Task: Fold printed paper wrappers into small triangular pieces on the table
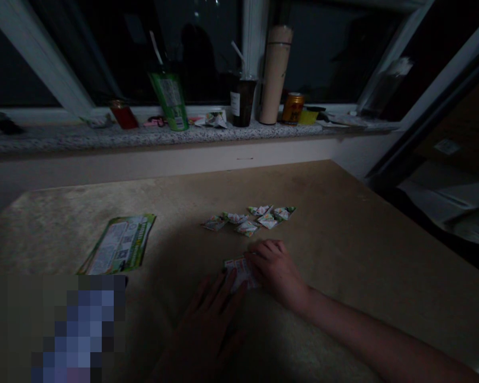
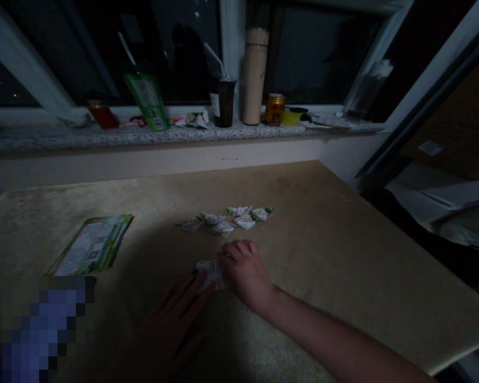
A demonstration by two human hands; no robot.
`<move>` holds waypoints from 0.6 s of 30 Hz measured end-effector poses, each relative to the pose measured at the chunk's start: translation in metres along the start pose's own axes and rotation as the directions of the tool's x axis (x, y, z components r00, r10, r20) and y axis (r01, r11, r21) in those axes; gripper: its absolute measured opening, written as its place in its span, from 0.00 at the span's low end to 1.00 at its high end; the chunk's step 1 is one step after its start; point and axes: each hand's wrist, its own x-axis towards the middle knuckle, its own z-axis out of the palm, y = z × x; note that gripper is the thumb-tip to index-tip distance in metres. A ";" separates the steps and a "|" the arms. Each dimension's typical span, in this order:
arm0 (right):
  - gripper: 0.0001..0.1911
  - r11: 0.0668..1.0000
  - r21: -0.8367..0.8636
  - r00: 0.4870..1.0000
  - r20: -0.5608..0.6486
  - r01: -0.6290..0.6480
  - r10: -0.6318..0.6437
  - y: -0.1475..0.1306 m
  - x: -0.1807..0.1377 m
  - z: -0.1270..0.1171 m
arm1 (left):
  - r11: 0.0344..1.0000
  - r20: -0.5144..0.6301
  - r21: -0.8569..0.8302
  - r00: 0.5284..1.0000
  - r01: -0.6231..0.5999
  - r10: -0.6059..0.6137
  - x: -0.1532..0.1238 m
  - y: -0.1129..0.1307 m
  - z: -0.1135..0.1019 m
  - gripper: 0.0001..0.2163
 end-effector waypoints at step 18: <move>0.10 1.000 -0.015 1.000 0.011 -0.018 0.018 0.002 0.000 0.003 | 1.000 -0.037 -0.024 0.999 0.013 -0.014 -0.002 0.000 0.006 0.28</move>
